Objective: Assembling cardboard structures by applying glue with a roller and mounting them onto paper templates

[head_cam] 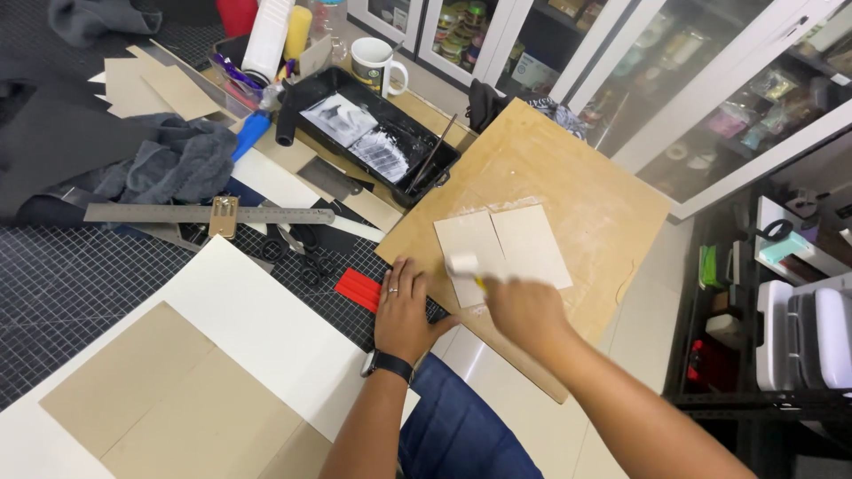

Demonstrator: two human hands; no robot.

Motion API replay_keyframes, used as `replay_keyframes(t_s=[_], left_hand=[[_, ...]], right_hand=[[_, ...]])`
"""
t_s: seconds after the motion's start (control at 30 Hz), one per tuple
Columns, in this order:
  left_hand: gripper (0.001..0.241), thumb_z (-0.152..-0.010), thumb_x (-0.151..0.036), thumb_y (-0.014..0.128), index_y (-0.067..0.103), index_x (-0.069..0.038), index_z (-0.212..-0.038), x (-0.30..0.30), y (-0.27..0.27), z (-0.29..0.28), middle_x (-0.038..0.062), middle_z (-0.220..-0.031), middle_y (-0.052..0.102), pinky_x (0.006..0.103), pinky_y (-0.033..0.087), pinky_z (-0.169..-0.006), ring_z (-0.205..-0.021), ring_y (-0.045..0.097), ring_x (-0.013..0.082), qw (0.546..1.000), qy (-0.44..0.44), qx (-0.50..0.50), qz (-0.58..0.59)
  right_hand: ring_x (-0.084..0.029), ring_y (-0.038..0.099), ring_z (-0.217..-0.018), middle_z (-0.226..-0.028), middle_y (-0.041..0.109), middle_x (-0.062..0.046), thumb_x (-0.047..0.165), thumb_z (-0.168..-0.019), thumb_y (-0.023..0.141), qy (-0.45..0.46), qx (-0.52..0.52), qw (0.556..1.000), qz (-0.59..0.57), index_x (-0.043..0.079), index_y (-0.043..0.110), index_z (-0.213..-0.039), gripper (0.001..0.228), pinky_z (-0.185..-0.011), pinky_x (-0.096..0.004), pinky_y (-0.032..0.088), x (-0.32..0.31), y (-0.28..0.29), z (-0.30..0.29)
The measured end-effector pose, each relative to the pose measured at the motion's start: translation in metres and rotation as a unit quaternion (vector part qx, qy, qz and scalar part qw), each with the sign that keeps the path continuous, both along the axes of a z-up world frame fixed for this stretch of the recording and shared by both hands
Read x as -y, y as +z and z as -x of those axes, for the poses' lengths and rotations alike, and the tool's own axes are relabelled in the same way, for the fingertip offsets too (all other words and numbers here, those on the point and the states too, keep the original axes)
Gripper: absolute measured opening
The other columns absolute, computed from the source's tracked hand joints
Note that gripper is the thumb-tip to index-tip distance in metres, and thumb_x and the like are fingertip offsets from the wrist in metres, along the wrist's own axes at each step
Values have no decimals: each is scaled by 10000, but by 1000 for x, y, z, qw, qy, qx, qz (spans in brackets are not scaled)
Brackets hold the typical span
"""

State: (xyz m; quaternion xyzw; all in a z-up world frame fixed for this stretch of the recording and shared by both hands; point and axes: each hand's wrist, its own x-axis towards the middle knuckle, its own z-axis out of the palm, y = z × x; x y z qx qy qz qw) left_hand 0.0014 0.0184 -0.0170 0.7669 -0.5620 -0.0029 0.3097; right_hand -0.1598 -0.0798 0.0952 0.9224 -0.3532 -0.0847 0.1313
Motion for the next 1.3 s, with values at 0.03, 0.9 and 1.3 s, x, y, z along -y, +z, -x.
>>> replay_keyframes(t_s=[0.03, 0.9, 1.3], left_hand=[[956, -664, -702, 803, 525, -55, -1311, -1, -4, 1, 178, -1498, 440, 513, 248, -1263, -1517, 309, 371, 1000, 1, 2, 1], [437, -790, -137, 601, 621, 3, -1203, 0, 0, -1, 201, -1408, 550, 526, 288, -1235, -1432, 421, 381, 991, 8, 5, 131], [534, -788, -182, 598, 571, 49, -1269, -1, 6, -1, 258, -1431, 496, 562, 241, -1231, -1444, 369, 440, 995, -12, -32, 99]], right_hand=[[-300, 780, -721, -781, 755, -96, 321, -928, 603, 1, 2, 1000, 1, 223, 735, -1171, 293, -589, -416, 615, 20, -12, -19], [-311, 715, -896, -1024, 727, -35, 564, -964, 544, 12, 148, 987, -58, 455, 643, -1368, 430, -705, -453, 563, 74, 86, -77], [-327, 690, -1025, -1104, 741, -72, 456, -970, 604, 61, 44, 995, -66, 379, 697, -1326, 376, -714, -453, 593, 186, 9, -302]])
